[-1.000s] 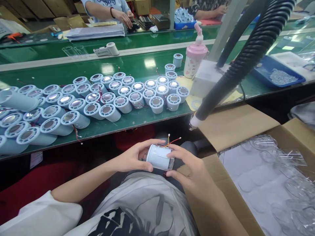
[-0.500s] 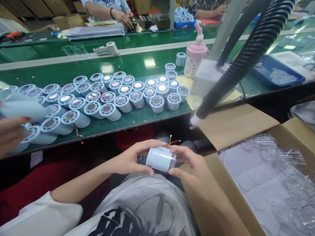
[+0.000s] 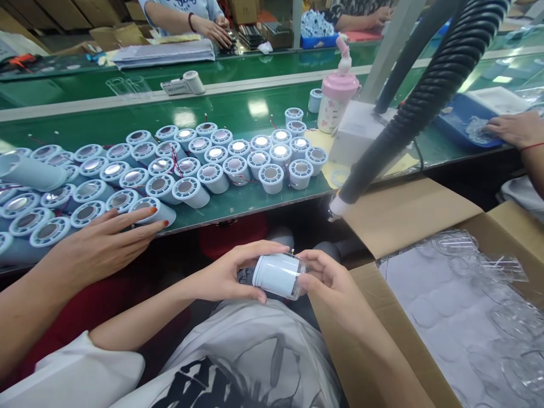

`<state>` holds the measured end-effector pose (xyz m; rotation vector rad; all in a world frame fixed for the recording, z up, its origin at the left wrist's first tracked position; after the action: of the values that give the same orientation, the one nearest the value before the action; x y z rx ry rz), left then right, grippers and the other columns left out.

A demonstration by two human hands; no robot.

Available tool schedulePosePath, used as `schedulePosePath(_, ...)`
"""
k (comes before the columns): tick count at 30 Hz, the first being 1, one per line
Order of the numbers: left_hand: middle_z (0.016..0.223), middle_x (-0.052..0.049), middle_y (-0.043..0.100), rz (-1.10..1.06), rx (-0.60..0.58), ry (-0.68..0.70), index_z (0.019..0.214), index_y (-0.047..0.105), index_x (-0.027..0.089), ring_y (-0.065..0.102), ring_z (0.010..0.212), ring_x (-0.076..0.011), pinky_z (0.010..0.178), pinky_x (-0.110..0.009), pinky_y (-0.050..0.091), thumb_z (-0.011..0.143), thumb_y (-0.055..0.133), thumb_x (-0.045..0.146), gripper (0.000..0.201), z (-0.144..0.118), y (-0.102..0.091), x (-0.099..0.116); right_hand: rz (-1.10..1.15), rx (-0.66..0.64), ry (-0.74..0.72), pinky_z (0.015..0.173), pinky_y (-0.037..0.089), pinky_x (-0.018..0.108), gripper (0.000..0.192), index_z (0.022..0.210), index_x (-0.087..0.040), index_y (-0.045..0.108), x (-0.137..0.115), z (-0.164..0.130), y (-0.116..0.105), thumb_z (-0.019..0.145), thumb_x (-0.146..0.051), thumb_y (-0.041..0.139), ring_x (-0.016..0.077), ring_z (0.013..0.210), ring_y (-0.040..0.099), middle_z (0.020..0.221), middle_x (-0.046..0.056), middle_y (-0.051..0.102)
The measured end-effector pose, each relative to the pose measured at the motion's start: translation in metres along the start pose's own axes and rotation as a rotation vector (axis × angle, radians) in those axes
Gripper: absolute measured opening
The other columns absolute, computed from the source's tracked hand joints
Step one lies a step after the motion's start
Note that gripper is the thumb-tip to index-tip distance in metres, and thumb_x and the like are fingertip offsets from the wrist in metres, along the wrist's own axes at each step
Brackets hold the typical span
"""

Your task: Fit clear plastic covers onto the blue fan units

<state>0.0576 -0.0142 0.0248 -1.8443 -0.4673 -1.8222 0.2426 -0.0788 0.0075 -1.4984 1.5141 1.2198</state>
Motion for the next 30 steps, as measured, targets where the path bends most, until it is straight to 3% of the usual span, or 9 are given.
schedulePosePath(11,0.140,-0.011,0.050,-0.024,-0.007,0.047,0.133,0.054,0.029,0.045,0.132,-0.0292,0.101,-0.040,0.049,0.068,0.082,0.024,0.071,0.001,-0.001,0.001,0.185,-0.045,0.156,0.054,0.055,0.026,0.047,0.100,-0.016,0.059,0.010,0.006,0.005,0.081,-0.058,0.065,0.0171,0.059,0.068,0.070,0.003,0.069)
schedulePosePath(20,0.144,-0.011,0.046,-0.032,-0.022,0.117,0.131,0.056,0.032,0.045,0.133,-0.0297,0.100,-0.040,0.049,0.068,0.082,0.021,0.069,0.003,-0.001,0.002,0.349,-0.072,0.284,0.047,0.053,0.017,0.050,0.084,-0.015,0.061,0.015,0.006,0.014,0.078,-0.064,0.065,0.0141,0.052,0.068,0.064,0.004,0.070)
schedulePosePath(26,0.130,-0.011,0.054,0.005,-0.004,0.029,0.128,0.056,0.026,0.054,0.121,-0.0266,0.091,-0.033,0.054,0.070,0.080,0.024,0.063,0.004,0.000,0.005,0.374,-0.094,0.392,0.042,0.050,0.015,0.047,0.095,-0.014,0.060,0.018,0.003,0.017,0.090,-0.060,0.049,0.0116,0.047,0.065,0.065,0.004,0.068)
schedulePosePath(28,0.126,-0.011,0.055,-0.012,0.020,-0.028,0.129,0.054,0.024,0.058,0.113,-0.0241,0.088,-0.032,0.055,0.071,0.079,0.026,0.062,0.003,0.001,0.005,0.336,-0.120,0.363,0.038,0.048,0.016,0.050,0.095,-0.015,0.058,0.020,0.004,0.018,0.092,-0.061,0.041,0.0120,0.044,0.063,0.064,0.004,0.066)
schedulePosePath(30,0.124,-0.011,0.056,-0.039,0.044,-0.095,0.130,0.052,0.023,0.061,0.107,-0.0228,0.087,-0.032,0.056,0.073,0.078,0.027,0.063,0.002,0.002,0.004,0.221,-0.063,0.227,0.042,0.051,0.021,0.042,0.096,-0.017,0.056,0.021,0.006,0.013,0.094,-0.055,0.039,0.0138,0.049,0.063,0.068,0.003,0.065)
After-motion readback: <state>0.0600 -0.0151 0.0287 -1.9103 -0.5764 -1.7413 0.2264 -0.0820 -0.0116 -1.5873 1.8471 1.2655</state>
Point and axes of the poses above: each hand's wrist, its own z-axis towards the middle knuckle, its own y-axis out of the palm, x = y × z, the point moved 4 cm from there along z, towards the middle knuckle
